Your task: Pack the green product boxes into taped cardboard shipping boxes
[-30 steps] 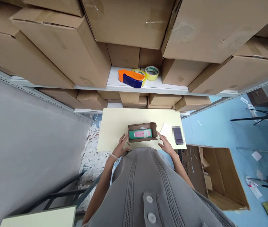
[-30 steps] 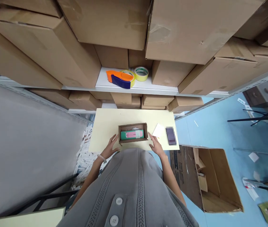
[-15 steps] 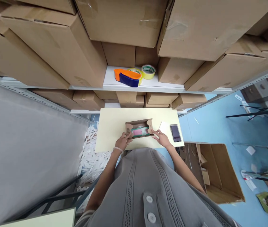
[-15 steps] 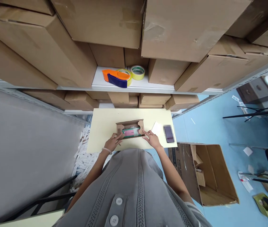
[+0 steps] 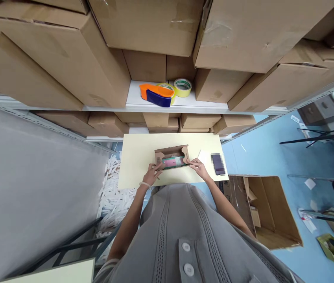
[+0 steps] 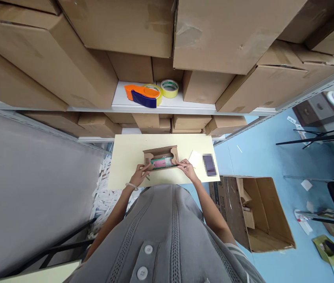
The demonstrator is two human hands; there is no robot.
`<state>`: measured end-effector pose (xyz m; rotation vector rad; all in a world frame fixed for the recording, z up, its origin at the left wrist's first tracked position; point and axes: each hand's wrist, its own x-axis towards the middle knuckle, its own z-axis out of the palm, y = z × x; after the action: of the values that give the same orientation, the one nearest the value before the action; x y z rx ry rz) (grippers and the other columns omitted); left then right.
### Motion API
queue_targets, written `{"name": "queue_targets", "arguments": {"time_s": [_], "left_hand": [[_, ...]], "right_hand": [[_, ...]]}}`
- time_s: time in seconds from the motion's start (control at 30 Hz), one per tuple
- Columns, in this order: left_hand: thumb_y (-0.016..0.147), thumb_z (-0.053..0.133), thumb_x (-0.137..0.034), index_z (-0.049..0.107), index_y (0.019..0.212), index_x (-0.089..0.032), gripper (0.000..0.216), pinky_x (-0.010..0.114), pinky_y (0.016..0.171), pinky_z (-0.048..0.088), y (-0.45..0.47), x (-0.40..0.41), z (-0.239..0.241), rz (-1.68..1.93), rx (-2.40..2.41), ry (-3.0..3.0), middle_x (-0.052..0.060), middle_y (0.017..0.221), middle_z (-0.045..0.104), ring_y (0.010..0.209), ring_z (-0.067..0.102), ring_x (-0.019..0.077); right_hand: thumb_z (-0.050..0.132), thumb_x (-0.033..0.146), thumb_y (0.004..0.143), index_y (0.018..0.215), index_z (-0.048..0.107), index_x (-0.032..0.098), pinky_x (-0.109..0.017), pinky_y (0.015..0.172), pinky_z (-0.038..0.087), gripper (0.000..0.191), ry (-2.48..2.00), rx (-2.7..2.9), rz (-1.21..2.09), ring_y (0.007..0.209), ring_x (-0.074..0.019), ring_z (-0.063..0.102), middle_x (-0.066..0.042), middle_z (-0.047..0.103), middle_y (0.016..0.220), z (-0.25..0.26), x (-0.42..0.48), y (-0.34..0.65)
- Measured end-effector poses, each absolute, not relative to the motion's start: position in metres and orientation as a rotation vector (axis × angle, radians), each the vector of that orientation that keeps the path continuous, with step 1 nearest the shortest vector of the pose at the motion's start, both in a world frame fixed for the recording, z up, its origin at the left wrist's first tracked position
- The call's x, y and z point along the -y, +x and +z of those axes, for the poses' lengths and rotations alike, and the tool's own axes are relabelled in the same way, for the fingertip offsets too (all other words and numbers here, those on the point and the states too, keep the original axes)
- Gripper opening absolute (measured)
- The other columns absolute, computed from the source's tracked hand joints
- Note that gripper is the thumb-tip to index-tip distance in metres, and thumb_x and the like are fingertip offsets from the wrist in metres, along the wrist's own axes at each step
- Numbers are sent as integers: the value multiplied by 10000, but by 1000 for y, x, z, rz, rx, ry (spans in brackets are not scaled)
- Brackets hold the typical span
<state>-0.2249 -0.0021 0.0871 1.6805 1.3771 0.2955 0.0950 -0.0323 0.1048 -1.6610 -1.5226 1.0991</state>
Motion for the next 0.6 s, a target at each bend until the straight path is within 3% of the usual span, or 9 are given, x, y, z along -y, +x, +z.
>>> {"name": "queue_targets", "arguments": {"time_s": [0.13, 0.23, 0.37, 0.6], "left_hand": [[884, 509, -421, 524, 1335, -318, 464, 324, 899, 534, -222, 1, 78, 466, -1359, 1544, 55, 1119, 418, 1070, 540, 176], [884, 517, -404, 609, 1244, -255, 400, 331, 905, 535, -214, -2, 79, 554, -1412, 1441, 79, 1126, 452, 1156, 503, 211], [907, 510, -356, 670, 1044, -161, 287, 344, 1013, 454, -200, -6, 84, 609, -1650, 1274, 91, 1149, 517, 1150, 525, 225], [921, 491, -383, 631, 944, -87, 328, 295, 1027, 396, -188, -5, 95, 664, -1739, 1236, 122, 1137, 537, 1110, 550, 220]], "right_hand": [[540, 554, 844, 1060, 729, 254, -357, 828, 476, 415, -1674, 1485, 1152, 877, -203, 538, -47, 538, 838, 104, 25, 95], [519, 623, 818, 883, 759, 234, -357, 828, 470, 463, -1688, 1479, 1171, 850, -204, 538, -44, 543, 786, 104, 16, 95], [514, 700, 751, 614, 669, 205, -330, 753, 469, 537, -1690, 1355, 1131, 775, -191, 543, -46, 557, 753, 101, 8, 91], [520, 715, 715, 581, 589, 203, -302, 695, 445, 533, -1750, 1125, 1078, 713, -181, 545, -40, 564, 729, 99, 9, 77]]}}
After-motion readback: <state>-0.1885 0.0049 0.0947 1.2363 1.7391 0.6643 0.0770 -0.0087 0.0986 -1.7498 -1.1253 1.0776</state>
